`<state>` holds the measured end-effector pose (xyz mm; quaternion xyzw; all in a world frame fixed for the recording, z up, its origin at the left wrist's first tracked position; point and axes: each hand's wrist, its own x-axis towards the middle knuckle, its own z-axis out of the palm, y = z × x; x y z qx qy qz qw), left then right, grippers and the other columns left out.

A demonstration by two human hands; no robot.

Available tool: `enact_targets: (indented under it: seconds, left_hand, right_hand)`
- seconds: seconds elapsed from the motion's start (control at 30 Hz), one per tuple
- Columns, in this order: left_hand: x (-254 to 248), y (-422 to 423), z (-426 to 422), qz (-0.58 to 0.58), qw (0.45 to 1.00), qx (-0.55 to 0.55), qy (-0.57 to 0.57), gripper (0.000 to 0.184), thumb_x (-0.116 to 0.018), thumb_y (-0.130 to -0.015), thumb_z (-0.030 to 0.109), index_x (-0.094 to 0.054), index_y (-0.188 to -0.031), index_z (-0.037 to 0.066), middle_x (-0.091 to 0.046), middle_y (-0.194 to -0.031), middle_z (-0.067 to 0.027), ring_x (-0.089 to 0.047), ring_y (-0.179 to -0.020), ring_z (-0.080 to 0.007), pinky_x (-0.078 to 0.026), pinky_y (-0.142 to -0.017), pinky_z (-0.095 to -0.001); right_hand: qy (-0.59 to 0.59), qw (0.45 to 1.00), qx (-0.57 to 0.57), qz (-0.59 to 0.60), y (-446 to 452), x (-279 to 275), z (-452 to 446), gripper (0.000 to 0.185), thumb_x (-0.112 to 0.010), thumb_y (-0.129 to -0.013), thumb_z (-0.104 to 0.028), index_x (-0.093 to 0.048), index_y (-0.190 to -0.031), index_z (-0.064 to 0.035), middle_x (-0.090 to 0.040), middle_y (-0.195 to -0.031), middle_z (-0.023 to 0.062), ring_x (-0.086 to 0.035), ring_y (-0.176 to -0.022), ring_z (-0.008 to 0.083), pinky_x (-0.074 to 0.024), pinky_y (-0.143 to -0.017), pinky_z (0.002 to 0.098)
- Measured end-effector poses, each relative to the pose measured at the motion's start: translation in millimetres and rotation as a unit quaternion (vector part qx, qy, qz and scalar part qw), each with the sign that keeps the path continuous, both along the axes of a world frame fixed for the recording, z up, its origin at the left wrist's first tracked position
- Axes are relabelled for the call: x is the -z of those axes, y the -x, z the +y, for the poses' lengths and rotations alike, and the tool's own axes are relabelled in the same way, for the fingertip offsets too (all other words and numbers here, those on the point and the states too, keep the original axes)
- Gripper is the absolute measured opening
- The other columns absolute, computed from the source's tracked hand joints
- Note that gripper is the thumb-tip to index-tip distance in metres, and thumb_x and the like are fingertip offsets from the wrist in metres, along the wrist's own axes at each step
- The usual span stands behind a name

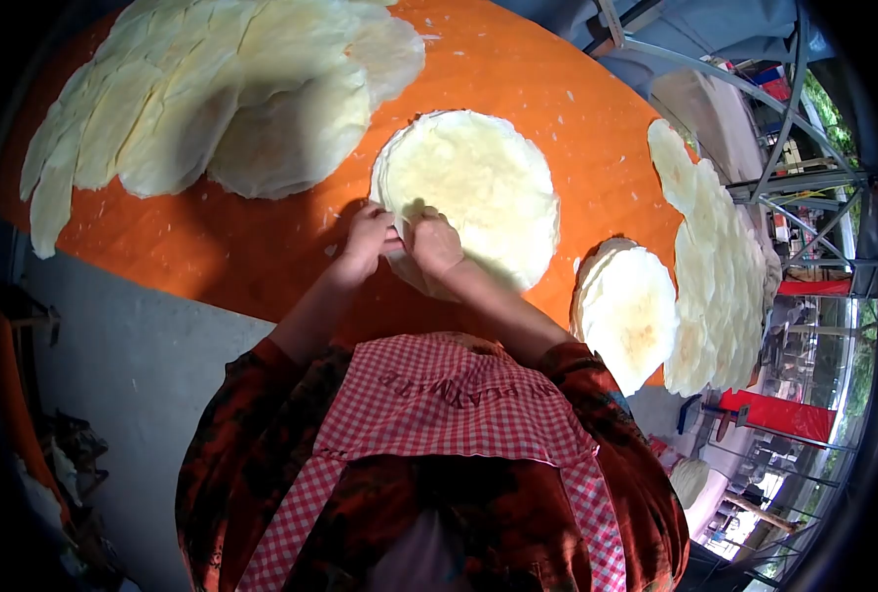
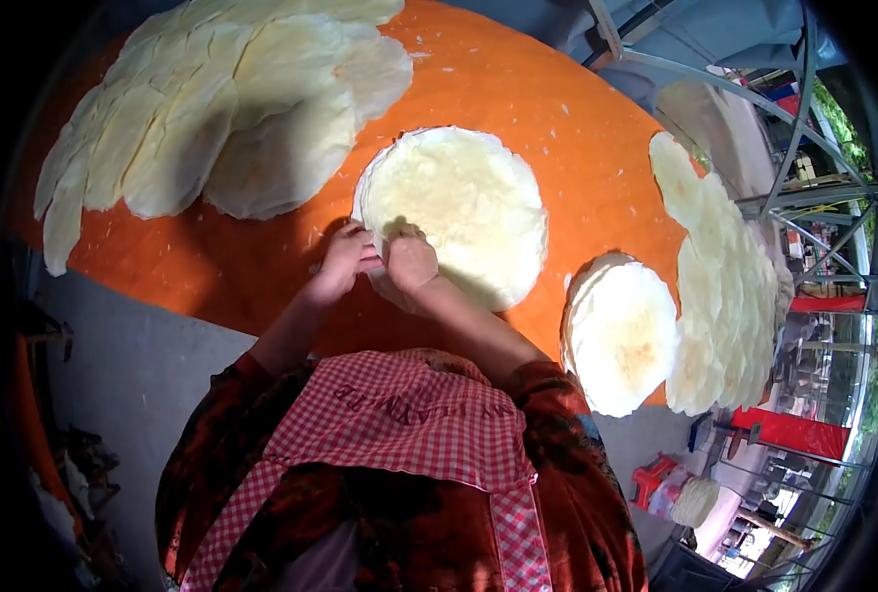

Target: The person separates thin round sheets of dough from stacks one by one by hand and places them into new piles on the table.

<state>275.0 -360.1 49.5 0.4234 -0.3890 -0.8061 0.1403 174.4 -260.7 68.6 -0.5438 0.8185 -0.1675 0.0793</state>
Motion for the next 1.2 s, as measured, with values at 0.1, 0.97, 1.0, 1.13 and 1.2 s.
enact_targets:
  seconds: [0.1, 0.97, 1.0, 1.13, 1.2]
  left_hand:
    - [13, -2, -4, 0.049, 0.997, 0.006, -0.066, 0.024, -0.048, -0.095, 0.019, -0.054, -0.111, 0.001, -0.061, -0.100, -0.0105, -0.063, -0.084, -0.0207, -0.055, -0.069, -0.0318]
    - [34, -36, 17, 0.096, 0.995, 0.008, -0.024, 0.024, -0.060, -0.086, 0.004, -0.052, -0.108, -0.001, -0.061, -0.101, -0.0125, -0.064, -0.083, -0.0197, -0.055, -0.073, -0.0328]
    - [36, -38, 18, 0.133, 0.990, 0.019, -0.050, 0.024, -0.059, -0.087, 0.003, -0.053, -0.109, -0.001, -0.062, -0.103, -0.0122, -0.064, -0.085, -0.0197, -0.055, -0.075, -0.0334]
    - [26, -39, 23, 0.247, 0.964, 0.027, -0.098, 0.028, -0.057, -0.087, 0.001, -0.054, -0.115, 0.001, -0.063, -0.108, -0.0104, -0.063, -0.093, -0.0200, -0.053, -0.082, -0.0351]
    - [11, -38, 26, 0.258, 0.958, 0.016, -0.123, 0.031, -0.057, -0.086, -0.001, -0.054, -0.117, 0.001, -0.063, -0.107, -0.0097, -0.063, -0.095, -0.0203, -0.053, -0.083, -0.0354]
  right_hand:
    - [0.036, 0.997, 0.024, 0.062, -14, -14, 7, 0.036, -0.060, -0.083, -0.021, -0.059, -0.112, 0.0002, -0.062, -0.102, 0.0215, -0.060, -0.095, 0.0371, -0.0501, -0.084, 0.0390]
    - [-0.018, 0.999, -0.010, -0.038, 13, -7, 13, 0.035, -0.055, -0.086, -0.014, -0.058, -0.120, -0.0080, -0.064, -0.102, 0.0195, -0.064, -0.087, 0.0347, -0.0519, -0.077, 0.0418]
    - [-0.046, 0.997, -0.004, -0.057, 13, -17, 13, 0.036, -0.055, -0.085, -0.014, -0.057, -0.121, -0.0085, -0.064, -0.103, 0.0190, -0.064, -0.088, 0.0349, -0.0518, -0.078, 0.0416]
    - [-0.153, 0.985, -0.001, -0.078, 18, -34, 12, 0.038, -0.056, -0.085, -0.016, -0.055, -0.123, -0.0092, -0.062, -0.111, 0.0193, -0.063, -0.093, 0.0331, -0.0508, -0.082, 0.0402]
    - [-0.091, 0.991, -0.005, -0.102, 16, -26, 18, 0.040, -0.057, -0.085, -0.019, -0.054, -0.124, -0.0094, -0.059, -0.115, 0.0202, -0.063, -0.096, 0.0318, -0.0500, -0.085, 0.0395]
